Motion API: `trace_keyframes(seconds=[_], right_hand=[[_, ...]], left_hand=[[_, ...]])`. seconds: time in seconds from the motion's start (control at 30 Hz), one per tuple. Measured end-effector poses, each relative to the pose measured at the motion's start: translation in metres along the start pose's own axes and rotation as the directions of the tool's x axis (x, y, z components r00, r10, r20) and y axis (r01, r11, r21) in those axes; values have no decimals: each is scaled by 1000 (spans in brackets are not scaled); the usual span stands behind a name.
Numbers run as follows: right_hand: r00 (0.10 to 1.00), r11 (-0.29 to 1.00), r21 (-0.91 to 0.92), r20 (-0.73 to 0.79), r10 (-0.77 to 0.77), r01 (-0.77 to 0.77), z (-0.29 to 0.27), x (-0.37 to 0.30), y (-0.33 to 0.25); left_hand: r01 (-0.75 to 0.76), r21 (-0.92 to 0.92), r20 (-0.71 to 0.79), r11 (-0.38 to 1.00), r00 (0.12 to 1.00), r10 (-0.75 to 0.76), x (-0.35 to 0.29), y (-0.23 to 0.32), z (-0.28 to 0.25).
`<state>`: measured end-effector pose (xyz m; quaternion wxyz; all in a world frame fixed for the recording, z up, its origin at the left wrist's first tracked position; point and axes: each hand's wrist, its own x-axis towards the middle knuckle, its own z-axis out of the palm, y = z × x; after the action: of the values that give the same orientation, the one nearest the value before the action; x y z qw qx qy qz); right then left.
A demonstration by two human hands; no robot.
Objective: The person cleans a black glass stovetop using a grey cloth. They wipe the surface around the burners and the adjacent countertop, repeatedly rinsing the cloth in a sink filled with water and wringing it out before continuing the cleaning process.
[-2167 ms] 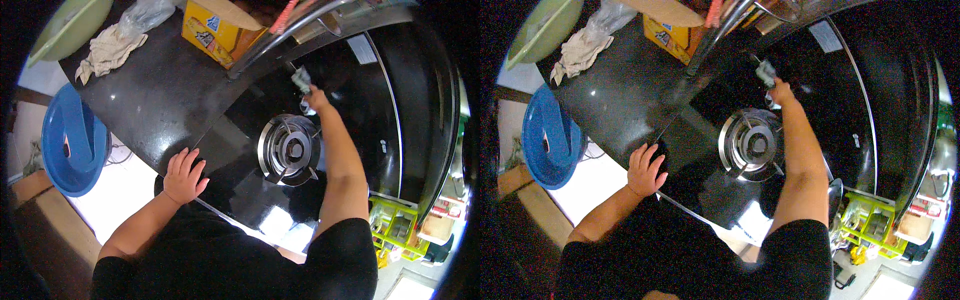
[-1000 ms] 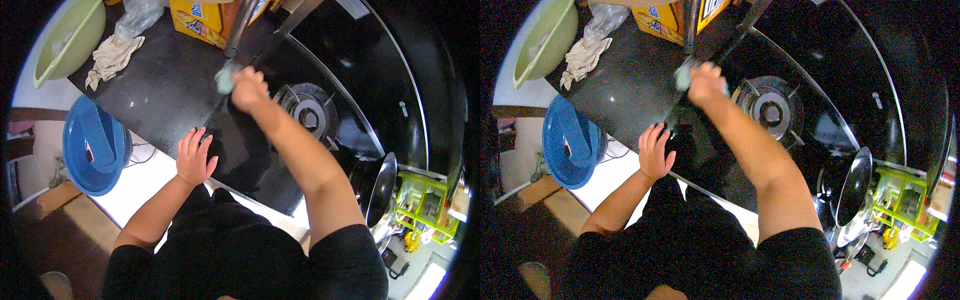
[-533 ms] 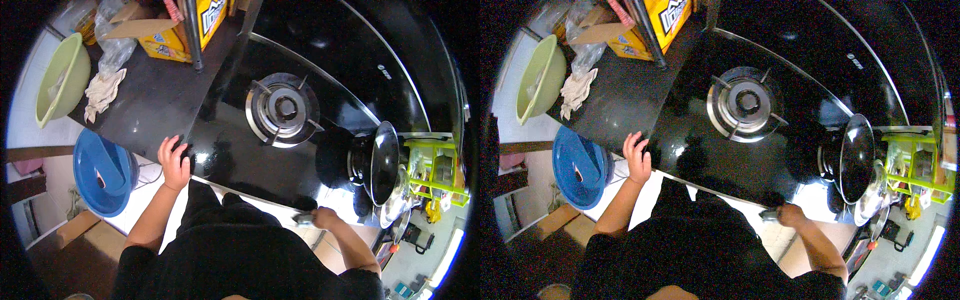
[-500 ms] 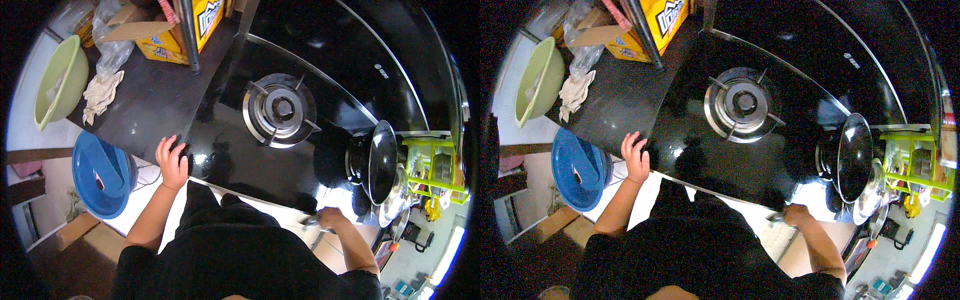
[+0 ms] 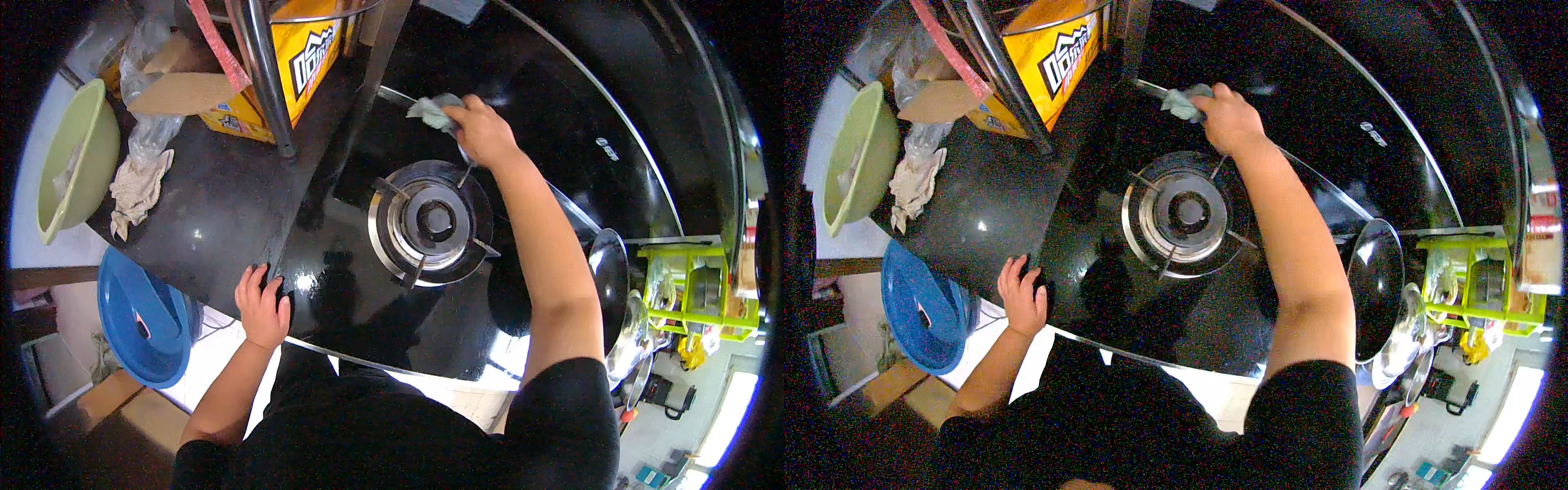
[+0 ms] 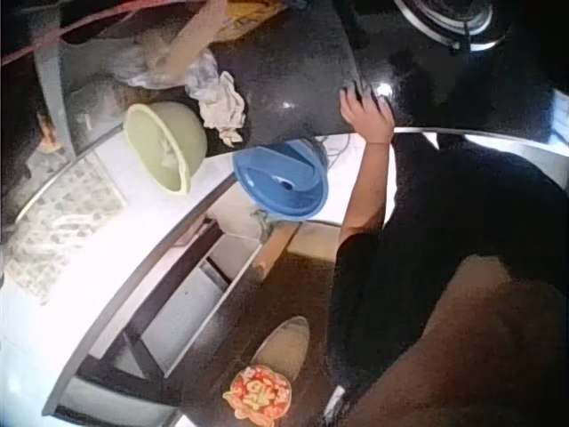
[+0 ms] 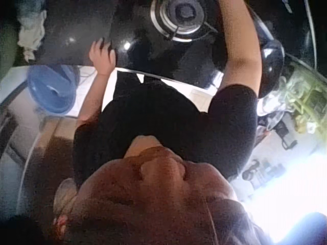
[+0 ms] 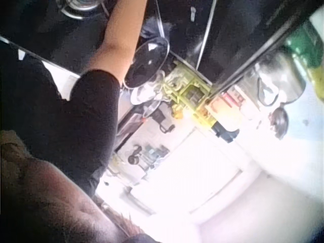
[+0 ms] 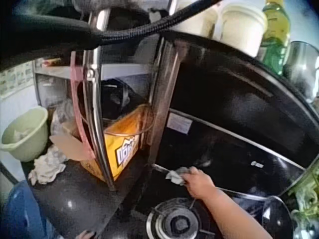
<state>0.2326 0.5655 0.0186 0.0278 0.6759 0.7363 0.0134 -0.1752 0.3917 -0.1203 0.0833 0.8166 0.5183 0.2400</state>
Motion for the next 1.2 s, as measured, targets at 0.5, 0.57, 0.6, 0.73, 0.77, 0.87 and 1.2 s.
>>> trace_keyframes(seconds=[0.5,0.57,0.6,0.73,0.77,0.87,1.2], right_hand=[[924,923,170,234,302,-345,152,-88,209],[903,881,200,65,425,-429,149,-113,189],[865,846,193,37,500,-498,146,-119,167],[879,905,127,-216,426,-407,159,-199,124],[874,895,99,-191,446,-435,163,-224,103],[894,902,206,-170,415,-380,142,-267,45],[703,724,94,-182,687,-683,170,-189,158]], left_hand=[[10,31,33,999,999,-11,-3,-8,5],[-7,36,40,999,999,5,-2,-7,6],[-14,31,50,999,999,13,-1,-7,6],[-32,37,75,999,997,29,-1,-5,5],[-25,42,74,999,997,22,-3,-4,5],[-34,24,89,999,996,31,-4,-3,3],[-109,57,111,992,989,102,-2,-5,3]])
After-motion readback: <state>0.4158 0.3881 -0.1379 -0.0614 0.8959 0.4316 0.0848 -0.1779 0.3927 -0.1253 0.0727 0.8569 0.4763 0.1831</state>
